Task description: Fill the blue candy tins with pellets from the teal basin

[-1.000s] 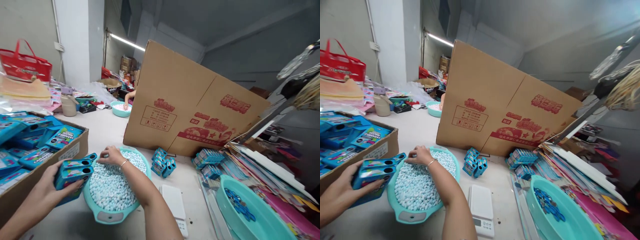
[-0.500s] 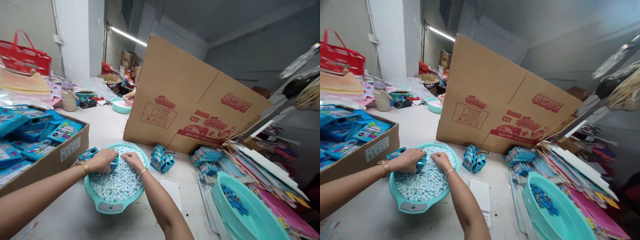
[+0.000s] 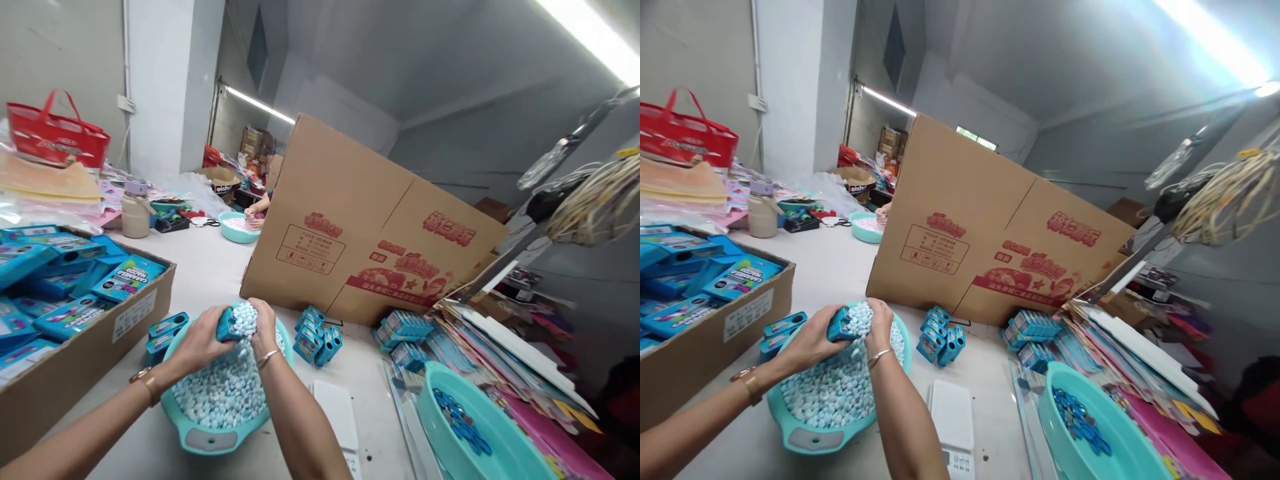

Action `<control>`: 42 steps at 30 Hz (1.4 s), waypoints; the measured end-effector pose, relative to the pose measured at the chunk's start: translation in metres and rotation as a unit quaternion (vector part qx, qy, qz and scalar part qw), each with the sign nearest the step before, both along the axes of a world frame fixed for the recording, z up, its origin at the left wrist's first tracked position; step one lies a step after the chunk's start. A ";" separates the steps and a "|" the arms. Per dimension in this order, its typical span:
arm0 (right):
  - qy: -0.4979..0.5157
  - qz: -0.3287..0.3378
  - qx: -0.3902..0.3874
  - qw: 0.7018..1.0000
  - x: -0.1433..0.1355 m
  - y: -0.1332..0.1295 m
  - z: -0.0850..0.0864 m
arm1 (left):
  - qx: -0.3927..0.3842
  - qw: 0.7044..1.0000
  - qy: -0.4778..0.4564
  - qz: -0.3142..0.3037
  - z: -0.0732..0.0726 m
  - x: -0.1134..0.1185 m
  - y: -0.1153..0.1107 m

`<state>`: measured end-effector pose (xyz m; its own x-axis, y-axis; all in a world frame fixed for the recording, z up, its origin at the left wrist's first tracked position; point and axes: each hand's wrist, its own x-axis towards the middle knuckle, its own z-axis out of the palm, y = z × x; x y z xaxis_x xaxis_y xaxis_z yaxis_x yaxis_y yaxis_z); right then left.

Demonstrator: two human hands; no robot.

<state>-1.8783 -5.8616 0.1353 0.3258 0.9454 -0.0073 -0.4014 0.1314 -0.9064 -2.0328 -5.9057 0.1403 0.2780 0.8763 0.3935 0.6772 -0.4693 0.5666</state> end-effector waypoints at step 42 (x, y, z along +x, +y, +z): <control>-0.144 -0.058 -0.115 0.981 0.032 -0.080 -0.062 | -0.093 0.954 0.271 -0.088 0.027 0.007 0.002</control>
<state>-1.8468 -5.9411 0.0731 0.4506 0.8861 -0.1090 -0.1192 -0.0613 -0.9910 -2.0253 -5.9033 0.1670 0.5453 0.8382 -0.0082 0.8150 -0.5278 0.2394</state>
